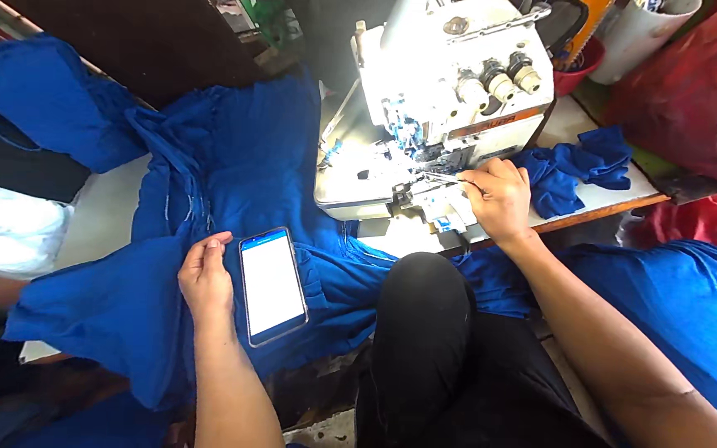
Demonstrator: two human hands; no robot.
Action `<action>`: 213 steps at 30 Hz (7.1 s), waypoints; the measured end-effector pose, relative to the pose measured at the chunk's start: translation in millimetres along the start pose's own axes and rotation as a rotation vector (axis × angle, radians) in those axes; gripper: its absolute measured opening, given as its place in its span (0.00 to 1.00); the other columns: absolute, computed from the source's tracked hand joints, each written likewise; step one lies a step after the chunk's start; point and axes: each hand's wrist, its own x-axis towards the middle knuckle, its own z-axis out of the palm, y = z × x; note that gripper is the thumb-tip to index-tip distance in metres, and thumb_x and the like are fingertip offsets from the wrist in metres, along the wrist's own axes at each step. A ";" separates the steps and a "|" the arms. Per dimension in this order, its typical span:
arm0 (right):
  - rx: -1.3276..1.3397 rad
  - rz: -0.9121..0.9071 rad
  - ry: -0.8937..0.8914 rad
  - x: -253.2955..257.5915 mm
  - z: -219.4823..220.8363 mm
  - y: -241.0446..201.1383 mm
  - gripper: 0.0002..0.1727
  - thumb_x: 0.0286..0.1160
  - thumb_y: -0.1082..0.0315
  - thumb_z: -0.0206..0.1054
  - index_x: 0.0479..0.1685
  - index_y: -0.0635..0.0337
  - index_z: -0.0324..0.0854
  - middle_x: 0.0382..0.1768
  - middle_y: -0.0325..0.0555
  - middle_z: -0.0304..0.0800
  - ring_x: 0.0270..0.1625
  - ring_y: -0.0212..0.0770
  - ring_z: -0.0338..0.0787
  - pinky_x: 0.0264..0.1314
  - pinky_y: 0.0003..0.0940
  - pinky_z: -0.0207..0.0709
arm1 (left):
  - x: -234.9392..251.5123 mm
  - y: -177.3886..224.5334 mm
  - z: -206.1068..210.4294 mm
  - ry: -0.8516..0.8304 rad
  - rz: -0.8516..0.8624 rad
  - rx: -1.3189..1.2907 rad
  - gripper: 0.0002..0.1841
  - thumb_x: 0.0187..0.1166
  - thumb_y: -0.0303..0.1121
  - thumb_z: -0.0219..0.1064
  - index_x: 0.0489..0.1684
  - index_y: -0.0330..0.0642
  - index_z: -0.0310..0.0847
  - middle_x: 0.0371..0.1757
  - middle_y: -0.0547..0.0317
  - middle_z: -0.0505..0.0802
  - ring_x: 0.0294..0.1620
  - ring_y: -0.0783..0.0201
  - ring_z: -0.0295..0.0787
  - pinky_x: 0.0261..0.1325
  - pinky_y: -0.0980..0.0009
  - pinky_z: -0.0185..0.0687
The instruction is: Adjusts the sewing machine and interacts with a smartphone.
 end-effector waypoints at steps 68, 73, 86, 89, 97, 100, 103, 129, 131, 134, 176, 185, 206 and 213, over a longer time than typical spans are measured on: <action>0.170 0.098 0.059 -55.7 -10.3 5.8 0.15 0.79 0.62 0.71 0.50 0.67 0.92 0.45 0.66 0.90 0.53 0.56 0.87 0.63 0.44 0.76 | -2.6 -11.6 -4.1 -0.025 0.040 -0.253 0.20 0.91 0.34 0.47 0.63 0.30 0.82 0.63 0.48 0.89 0.68 0.66 0.83 0.76 0.67 0.73; 0.189 0.080 0.061 -57.3 -10.5 12.7 0.16 0.80 0.61 0.71 0.50 0.68 0.92 0.44 0.67 0.89 0.51 0.57 0.87 0.62 0.45 0.76 | -18.8 -6.7 -17.7 0.060 0.057 -0.628 0.18 0.92 0.41 0.48 0.62 0.45 0.82 0.59 0.66 0.92 0.63 0.68 0.87 0.69 0.67 0.81; 0.210 0.105 0.059 -57.2 -6.5 19.2 0.14 0.79 0.63 0.72 0.48 0.68 0.92 0.43 0.63 0.92 0.51 0.53 0.89 0.61 0.43 0.79 | -124.3 4.0 -24.8 -0.096 0.219 -0.198 0.50 0.73 0.61 0.69 0.92 0.44 0.51 0.92 0.50 0.59 0.93 0.54 0.50 0.92 0.51 0.51; 0.214 0.117 0.061 -57.0 -6.7 19.6 0.14 0.79 0.63 0.72 0.48 0.67 0.93 0.44 0.62 0.92 0.52 0.53 0.89 0.61 0.43 0.79 | -127.9 15.9 -15.5 -0.066 0.138 -0.064 0.51 0.70 0.56 0.72 0.92 0.40 0.49 0.91 0.41 0.59 0.92 0.50 0.51 0.90 0.51 0.56; 0.192 0.146 0.091 -59.3 -14.8 25.4 0.15 0.78 0.62 0.73 0.48 0.68 0.93 0.44 0.63 0.93 0.53 0.53 0.90 0.62 0.43 0.80 | -127.2 28.7 -10.1 -0.055 0.047 0.015 0.52 0.61 0.48 0.75 0.91 0.44 0.52 0.90 0.45 0.61 0.91 0.52 0.53 0.88 0.54 0.57; 0.195 0.152 0.102 -59.0 -14.9 26.4 0.14 0.78 0.62 0.73 0.47 0.67 0.93 0.43 0.63 0.92 0.51 0.52 0.89 0.61 0.42 0.80 | -127.0 28.1 -7.2 -0.043 0.030 0.078 0.54 0.58 0.50 0.77 0.92 0.45 0.51 0.90 0.44 0.62 0.91 0.51 0.54 0.87 0.52 0.58; 0.217 0.133 0.103 -57.7 -15.4 24.1 0.15 0.78 0.63 0.73 0.47 0.69 0.92 0.43 0.65 0.91 0.51 0.53 0.89 0.60 0.42 0.80 | -125.4 32.5 -6.5 -0.046 -0.029 0.103 0.56 0.52 0.48 0.79 0.92 0.48 0.53 0.89 0.46 0.63 0.90 0.51 0.55 0.86 0.52 0.60; 0.123 0.001 0.047 -16.3 -18.6 -13.1 0.10 0.70 0.70 0.73 0.46 0.63 0.93 0.41 0.58 0.89 0.46 0.53 0.88 0.50 0.45 0.83 | -114.0 22.9 -24.4 -0.164 0.038 -0.106 0.53 0.66 0.51 0.73 0.91 0.35 0.48 0.88 0.43 0.64 0.86 0.62 0.62 0.81 0.68 0.66; 0.099 0.009 0.019 -11.6 -16.2 -16.2 0.09 0.70 0.70 0.72 0.46 0.62 0.93 0.41 0.57 0.89 0.46 0.54 0.89 0.49 0.47 0.83 | -113.9 22.4 -24.9 -0.162 0.038 -0.113 0.52 0.65 0.49 0.72 0.90 0.34 0.48 0.87 0.43 0.65 0.85 0.64 0.63 0.80 0.70 0.66; 0.054 0.002 -0.008 -4.7 -15.3 -19.5 0.09 0.71 0.70 0.72 0.45 0.62 0.93 0.41 0.56 0.89 0.45 0.55 0.89 0.46 0.49 0.84 | -114.3 21.7 -24.6 -0.162 0.052 -0.133 0.51 0.66 0.49 0.73 0.89 0.31 0.49 0.87 0.43 0.65 0.85 0.66 0.62 0.79 0.73 0.66; -0.251 -0.073 -0.115 13.7 -17.6 -38.1 0.04 0.67 0.76 0.70 0.34 0.64 0.90 0.36 0.56 0.87 0.42 0.59 0.88 0.35 0.53 0.78 | -116.2 17.7 -23.2 -0.142 0.008 -0.114 0.47 0.67 0.45 0.71 0.87 0.29 0.55 0.87 0.39 0.64 0.88 0.61 0.59 0.84 0.68 0.61; -0.238 -0.080 -0.110 17.6 -14.2 -37.6 0.04 0.66 0.77 0.70 0.33 0.64 0.90 0.36 0.56 0.86 0.42 0.60 0.88 0.35 0.53 0.78 | -115.1 19.0 -21.7 -0.139 0.006 -0.084 0.46 0.66 0.44 0.70 0.87 0.30 0.56 0.86 0.38 0.64 0.86 0.60 0.60 0.83 0.68 0.62; -0.255 -0.162 -0.144 19.3 -21.6 -43.6 0.04 0.67 0.73 0.72 0.34 0.62 0.92 0.33 0.55 0.86 0.39 0.59 0.87 0.34 0.53 0.74 | -116.3 15.1 -23.0 -0.141 0.002 -0.073 0.46 0.66 0.48 0.71 0.87 0.35 0.58 0.87 0.40 0.65 0.87 0.58 0.60 0.83 0.65 0.64; -0.327 -0.162 -0.154 23.2 -16.2 -49.1 0.03 0.67 0.72 0.72 0.31 0.63 0.90 0.33 0.55 0.85 0.39 0.59 0.86 0.33 0.52 0.73 | -117.5 14.9 -23.2 -0.144 0.007 -0.091 0.46 0.66 0.46 0.70 0.87 0.32 0.57 0.87 0.39 0.64 0.87 0.60 0.60 0.83 0.67 0.63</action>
